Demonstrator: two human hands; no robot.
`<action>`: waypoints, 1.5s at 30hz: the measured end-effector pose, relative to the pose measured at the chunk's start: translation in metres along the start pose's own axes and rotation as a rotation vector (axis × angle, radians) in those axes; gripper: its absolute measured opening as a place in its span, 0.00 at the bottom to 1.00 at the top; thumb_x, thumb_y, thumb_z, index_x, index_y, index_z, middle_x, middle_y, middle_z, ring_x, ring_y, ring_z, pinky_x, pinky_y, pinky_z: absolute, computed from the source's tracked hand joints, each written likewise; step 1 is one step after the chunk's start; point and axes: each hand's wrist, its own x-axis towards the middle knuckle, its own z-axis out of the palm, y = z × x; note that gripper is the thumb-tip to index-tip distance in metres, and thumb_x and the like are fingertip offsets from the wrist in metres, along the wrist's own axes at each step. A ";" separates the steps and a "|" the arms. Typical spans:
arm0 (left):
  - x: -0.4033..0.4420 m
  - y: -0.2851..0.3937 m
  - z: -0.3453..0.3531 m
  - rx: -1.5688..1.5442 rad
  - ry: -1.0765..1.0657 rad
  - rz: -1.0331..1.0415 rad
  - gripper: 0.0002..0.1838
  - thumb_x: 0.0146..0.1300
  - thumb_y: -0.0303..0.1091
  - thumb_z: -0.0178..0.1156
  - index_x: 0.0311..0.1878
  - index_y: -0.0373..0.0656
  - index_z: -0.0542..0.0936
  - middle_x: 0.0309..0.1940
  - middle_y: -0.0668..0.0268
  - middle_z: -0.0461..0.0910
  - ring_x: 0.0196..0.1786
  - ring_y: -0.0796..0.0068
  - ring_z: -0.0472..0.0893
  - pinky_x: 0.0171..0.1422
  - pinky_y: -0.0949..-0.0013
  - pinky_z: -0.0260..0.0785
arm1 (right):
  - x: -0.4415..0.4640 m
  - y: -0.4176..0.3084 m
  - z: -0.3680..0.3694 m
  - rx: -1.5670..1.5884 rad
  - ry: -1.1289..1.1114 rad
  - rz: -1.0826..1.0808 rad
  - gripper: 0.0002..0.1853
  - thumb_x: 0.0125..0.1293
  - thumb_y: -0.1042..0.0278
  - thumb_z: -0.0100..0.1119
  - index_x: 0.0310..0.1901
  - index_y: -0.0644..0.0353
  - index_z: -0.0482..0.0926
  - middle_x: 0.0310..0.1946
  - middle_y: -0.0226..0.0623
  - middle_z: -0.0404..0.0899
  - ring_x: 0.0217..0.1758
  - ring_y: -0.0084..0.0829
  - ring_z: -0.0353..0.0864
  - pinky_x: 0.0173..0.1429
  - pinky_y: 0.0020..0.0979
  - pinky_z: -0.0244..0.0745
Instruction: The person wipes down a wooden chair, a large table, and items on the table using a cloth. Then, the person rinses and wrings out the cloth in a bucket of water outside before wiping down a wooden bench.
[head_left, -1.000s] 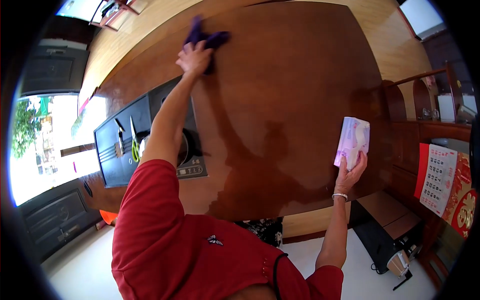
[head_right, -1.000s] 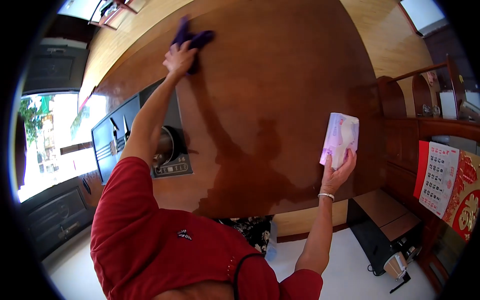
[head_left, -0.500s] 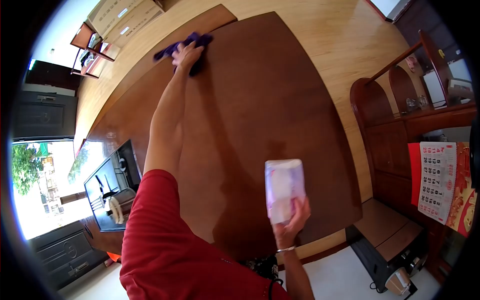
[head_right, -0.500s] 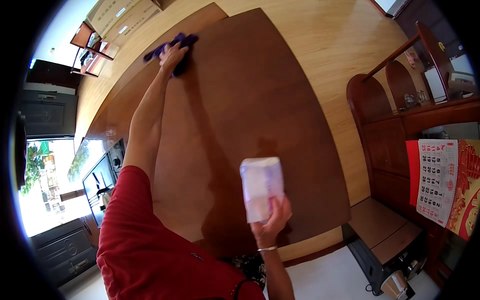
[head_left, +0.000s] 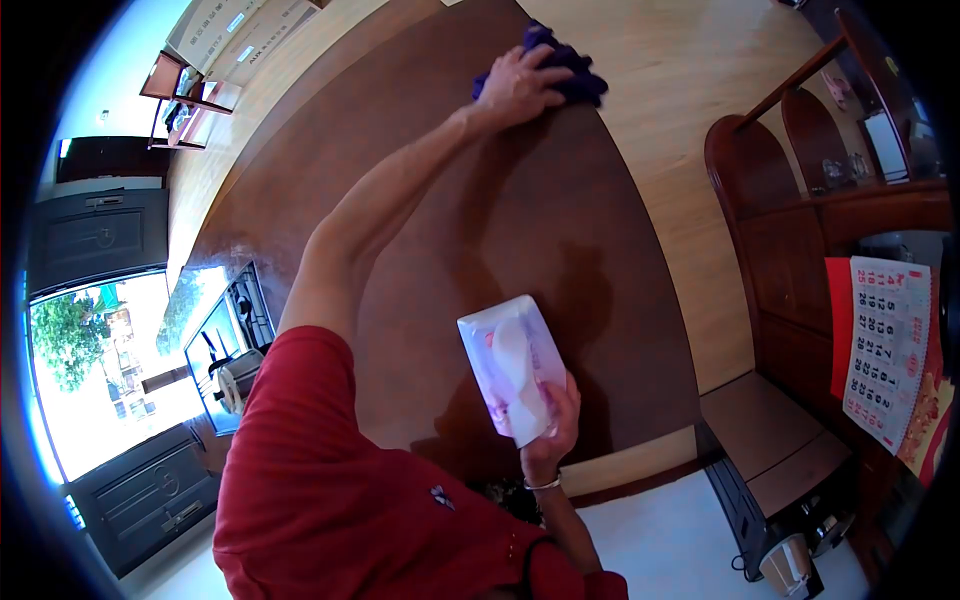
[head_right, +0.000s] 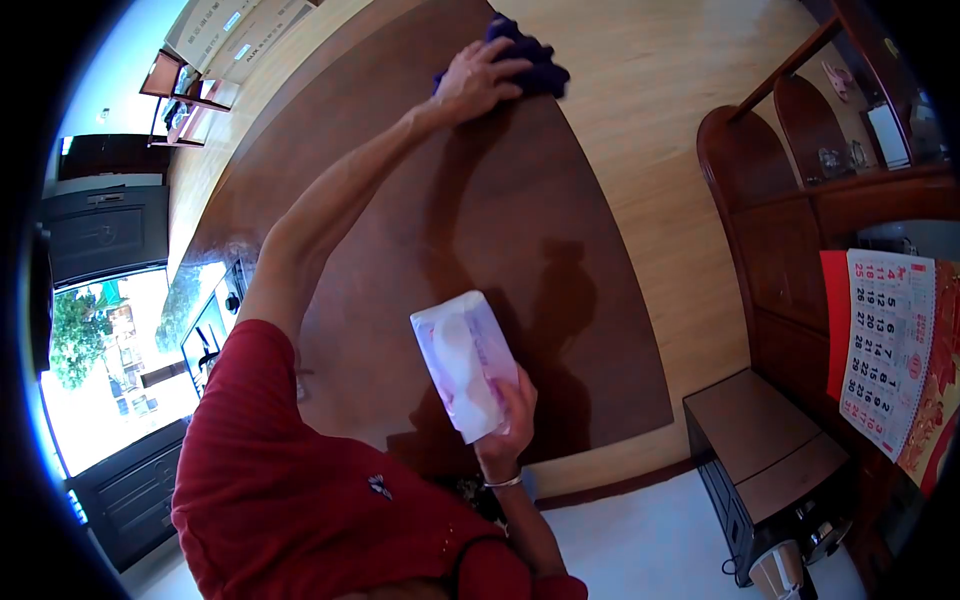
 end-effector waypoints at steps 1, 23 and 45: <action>-0.014 0.028 -0.012 -0.018 -0.055 0.045 0.24 0.58 0.49 0.62 0.59 0.62 0.78 0.65 0.58 0.67 0.66 0.48 0.66 0.71 0.47 0.57 | 0.005 -0.011 -0.004 0.047 0.049 0.066 0.33 0.61 0.51 0.62 0.60 0.68 0.68 0.62 0.49 0.66 0.65 0.43 0.68 0.67 0.43 0.67; -0.209 0.156 -0.077 -0.208 0.081 0.086 0.21 0.49 0.39 0.66 0.50 0.60 0.79 0.56 0.62 0.70 0.60 0.51 0.67 0.57 0.47 0.65 | -0.089 -0.090 -0.120 -0.496 0.616 -0.025 0.26 0.61 0.62 0.56 0.60 0.61 0.69 0.58 0.45 0.74 0.58 0.38 0.78 0.54 0.36 0.81; -0.267 0.148 -0.092 -0.072 0.099 -0.523 0.22 0.53 0.44 0.67 0.54 0.60 0.80 0.64 0.50 0.64 0.64 0.39 0.61 0.61 0.37 0.56 | -0.069 -0.093 -0.105 0.159 0.606 0.119 0.26 0.60 0.63 0.59 0.59 0.64 0.70 0.54 0.44 0.76 0.56 0.38 0.79 0.61 0.37 0.77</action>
